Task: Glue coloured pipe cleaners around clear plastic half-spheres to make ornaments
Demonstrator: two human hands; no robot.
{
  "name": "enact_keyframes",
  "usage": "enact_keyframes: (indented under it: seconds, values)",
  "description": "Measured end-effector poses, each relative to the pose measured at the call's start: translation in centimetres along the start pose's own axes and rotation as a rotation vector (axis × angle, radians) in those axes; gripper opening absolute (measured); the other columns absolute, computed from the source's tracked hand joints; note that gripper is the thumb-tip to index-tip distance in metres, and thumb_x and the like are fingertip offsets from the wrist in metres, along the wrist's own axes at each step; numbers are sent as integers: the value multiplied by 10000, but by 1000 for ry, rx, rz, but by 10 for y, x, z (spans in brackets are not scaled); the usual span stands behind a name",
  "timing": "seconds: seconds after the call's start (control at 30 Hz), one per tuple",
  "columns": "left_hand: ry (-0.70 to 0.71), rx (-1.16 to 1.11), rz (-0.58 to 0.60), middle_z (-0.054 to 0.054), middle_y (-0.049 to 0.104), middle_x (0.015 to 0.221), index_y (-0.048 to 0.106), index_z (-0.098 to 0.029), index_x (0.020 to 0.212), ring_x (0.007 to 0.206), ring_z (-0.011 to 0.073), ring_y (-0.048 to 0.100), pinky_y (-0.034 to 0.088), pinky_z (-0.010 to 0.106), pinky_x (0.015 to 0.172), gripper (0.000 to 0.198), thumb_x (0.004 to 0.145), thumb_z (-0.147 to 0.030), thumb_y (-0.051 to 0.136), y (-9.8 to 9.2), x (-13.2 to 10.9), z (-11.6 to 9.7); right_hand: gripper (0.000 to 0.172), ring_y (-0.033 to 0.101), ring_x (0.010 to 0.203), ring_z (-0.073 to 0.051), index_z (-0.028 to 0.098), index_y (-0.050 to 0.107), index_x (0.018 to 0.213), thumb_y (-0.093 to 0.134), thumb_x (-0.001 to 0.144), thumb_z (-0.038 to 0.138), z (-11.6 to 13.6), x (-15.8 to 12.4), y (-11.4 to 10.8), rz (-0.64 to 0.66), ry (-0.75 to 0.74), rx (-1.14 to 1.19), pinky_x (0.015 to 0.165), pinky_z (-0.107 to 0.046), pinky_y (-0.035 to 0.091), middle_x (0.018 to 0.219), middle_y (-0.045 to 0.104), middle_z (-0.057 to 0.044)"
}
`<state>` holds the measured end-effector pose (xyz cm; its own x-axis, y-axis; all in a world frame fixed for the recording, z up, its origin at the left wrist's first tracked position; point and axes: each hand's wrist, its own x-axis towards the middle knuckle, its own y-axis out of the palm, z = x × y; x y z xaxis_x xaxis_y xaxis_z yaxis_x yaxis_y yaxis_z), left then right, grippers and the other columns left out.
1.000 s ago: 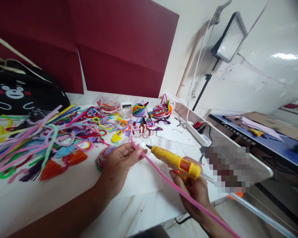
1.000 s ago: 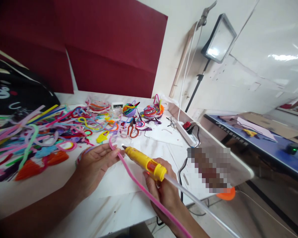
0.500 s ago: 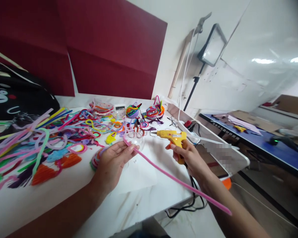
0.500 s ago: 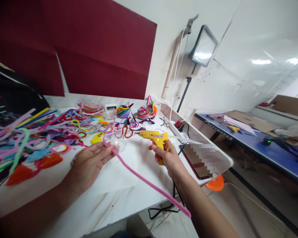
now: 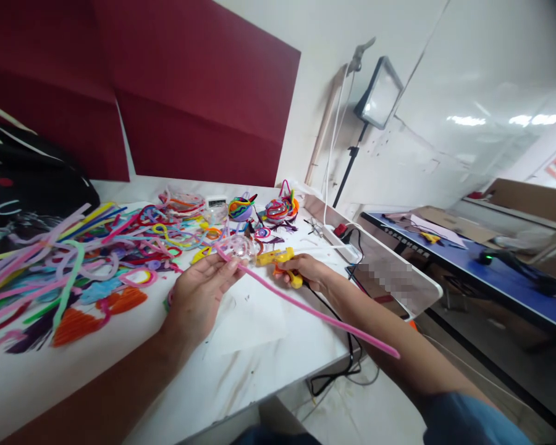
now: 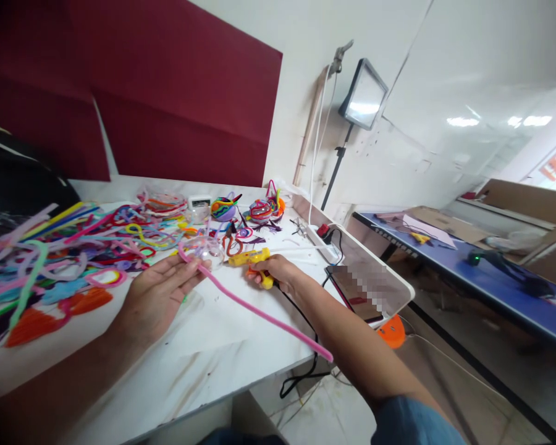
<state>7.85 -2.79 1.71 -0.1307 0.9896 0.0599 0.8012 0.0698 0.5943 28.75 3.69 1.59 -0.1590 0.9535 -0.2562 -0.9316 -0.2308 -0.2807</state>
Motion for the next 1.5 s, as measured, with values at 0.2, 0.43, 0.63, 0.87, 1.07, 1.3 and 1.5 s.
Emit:
enact_keyframes:
  seconds: [0.2, 0.43, 0.63, 0.87, 1.07, 1.3, 1.5]
  values:
    - [-8, 2, 12, 47, 757, 804, 738, -121, 806, 791, 156, 706, 603, 240, 765, 340, 531, -205, 920, 1, -2, 1, 81, 675, 826, -255, 121, 679, 832, 679, 818, 201, 1, -5, -11, -305, -191, -389, 726, -329, 500, 862, 724, -145]
    - [-32, 16, 14, 51, 758, 810, 733, -121, 814, 805, 166, 716, 603, 248, 784, 321, 560, -210, 907, 1, -1, 4, 216, 637, 818, -172, 173, 669, 990, 733, 805, 264, -20, -45, 21, -304, -660, -465, 759, -279, 489, 921, 695, -60]
    - [-21, 36, 17, 49, 762, 839, 729, -122, 828, 834, 158, 709, 596, 248, 816, 334, 565, -228, 905, 2, -3, 4, 313, 621, 779, -164, 187, 639, 1091, 711, 853, 377, -17, -49, 54, -367, -1140, -306, 723, -303, 497, 915, 693, -58]
    - [-9, 43, 81, 38, 775, 851, 737, -141, 857, 815, 150, 719, 593, 236, 797, 291, 616, -219, 880, -1, -5, 8, 96, 649, 818, -184, 208, 691, 991, 622, 930, 234, -7, -43, 56, -438, -1334, -465, 750, -347, 465, 871, 725, -58]
    - [-1, 63, 78, 43, 777, 847, 731, -143, 863, 809, 149, 719, 583, 236, 787, 282, 629, -218, 869, -2, -5, 9, 120, 634, 778, -176, 211, 693, 986, 596, 949, 271, -9, -43, 56, -495, -1345, -555, 730, -348, 436, 840, 726, -48]
    - [-10, 82, 38, 49, 780, 845, 725, -137, 868, 798, 155, 716, 574, 257, 797, 327, 597, -231, 881, 0, -5, 9, 130, 617, 787, -168, 211, 685, 948, 557, 971, 230, -2, -49, 54, -457, -1336, -540, 753, -344, 417, 834, 711, -45]
    - [12, 121, 38, 49, 775, 855, 734, -138, 868, 802, 167, 711, 576, 282, 809, 335, 588, -245, 884, 0, -5, 10, 151, 604, 794, -179, 215, 651, 928, 524, 988, 271, -2, -46, 51, -423, -1215, -587, 755, -345, 401, 837, 698, -42]
